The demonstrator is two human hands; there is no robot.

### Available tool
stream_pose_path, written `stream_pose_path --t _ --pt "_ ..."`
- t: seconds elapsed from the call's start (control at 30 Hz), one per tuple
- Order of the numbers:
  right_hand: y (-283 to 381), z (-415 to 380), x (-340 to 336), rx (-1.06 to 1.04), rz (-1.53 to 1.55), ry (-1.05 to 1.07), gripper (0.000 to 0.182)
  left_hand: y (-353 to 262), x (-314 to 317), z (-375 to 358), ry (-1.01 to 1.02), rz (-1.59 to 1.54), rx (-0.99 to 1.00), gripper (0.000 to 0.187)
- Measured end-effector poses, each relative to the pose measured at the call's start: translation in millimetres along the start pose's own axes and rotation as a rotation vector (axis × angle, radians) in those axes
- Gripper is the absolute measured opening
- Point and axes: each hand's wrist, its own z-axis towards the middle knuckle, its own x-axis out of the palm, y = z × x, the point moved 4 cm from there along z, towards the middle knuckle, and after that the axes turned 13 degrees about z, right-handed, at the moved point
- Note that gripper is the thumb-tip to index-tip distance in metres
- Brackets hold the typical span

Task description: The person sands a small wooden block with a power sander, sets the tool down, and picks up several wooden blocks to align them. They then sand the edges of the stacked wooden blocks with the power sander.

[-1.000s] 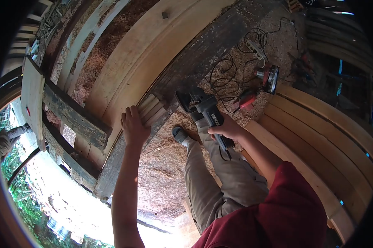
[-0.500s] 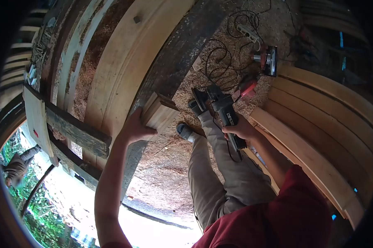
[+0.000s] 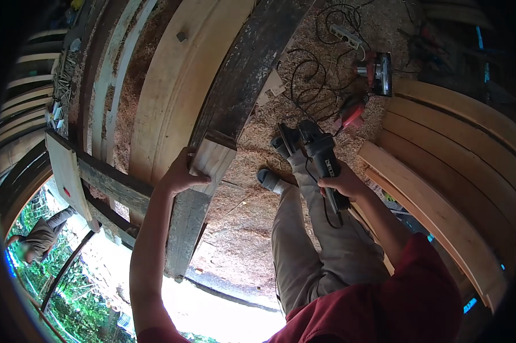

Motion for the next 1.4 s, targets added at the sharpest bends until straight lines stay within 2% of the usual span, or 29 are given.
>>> stream_pose_path --t 0.13,0.23,0.33,0.43,0.53,0.63,0.73,0.83,0.87,0.93,0.97,1.17,1.4 --pt "-1 -1 -2 -0.006 0.003 -0.004 0.039 0 -9 -1 0.040 0.089 -0.007 0.118" --pt "2 0 -1 -0.001 0.002 -0.005 0.039 -1 -23 -8 -0.119 0.240 -0.086 0.119" --pt "7 -1 8 -0.001 0.018 0.011 0.038 2 -16 -4 -0.146 0.361 0.013 0.123" --pt "19 -2 25 -0.025 0.043 0.051 0.038 -10 -13 -11 -0.296 0.486 0.110 0.130" --pt "24 4 35 -0.025 0.005 0.087 0.038 -35 -6 -18 -0.259 0.424 -0.088 0.129" --pt "24 16 40 -0.014 -0.048 0.111 0.040 -40 1 -16 -0.236 0.465 -0.127 0.126" --pt "36 19 54 -0.025 -0.058 0.123 0.043 -45 -3 -13 -0.528 0.253 0.088 0.096" --pt "42 30 63 -0.014 -0.091 0.125 0.046 -47 -1 14 -0.930 0.118 0.038 0.058" --pt "43 33 66 -0.008 -0.110 0.125 0.047 -50 1 19 -1.035 0.188 -0.010 0.050" --pt "53 34 78 -0.007 -0.120 0.116 0.042 -58 8 28 -1.242 0.329 -0.114 0.036" --pt "57 34 84 -0.006 -0.125 0.108 0.039 -60 12 30 -1.301 0.363 -0.134 0.035" --pt "65 52 101 0.014 -0.157 0.168 0.040 -61 13 29 -1.234 0.257 -0.158 0.032" --pt "56 71 96 0.089 -0.230 0.171 0.042 -68 10 22 -1.265 0.172 -0.224 0.024"
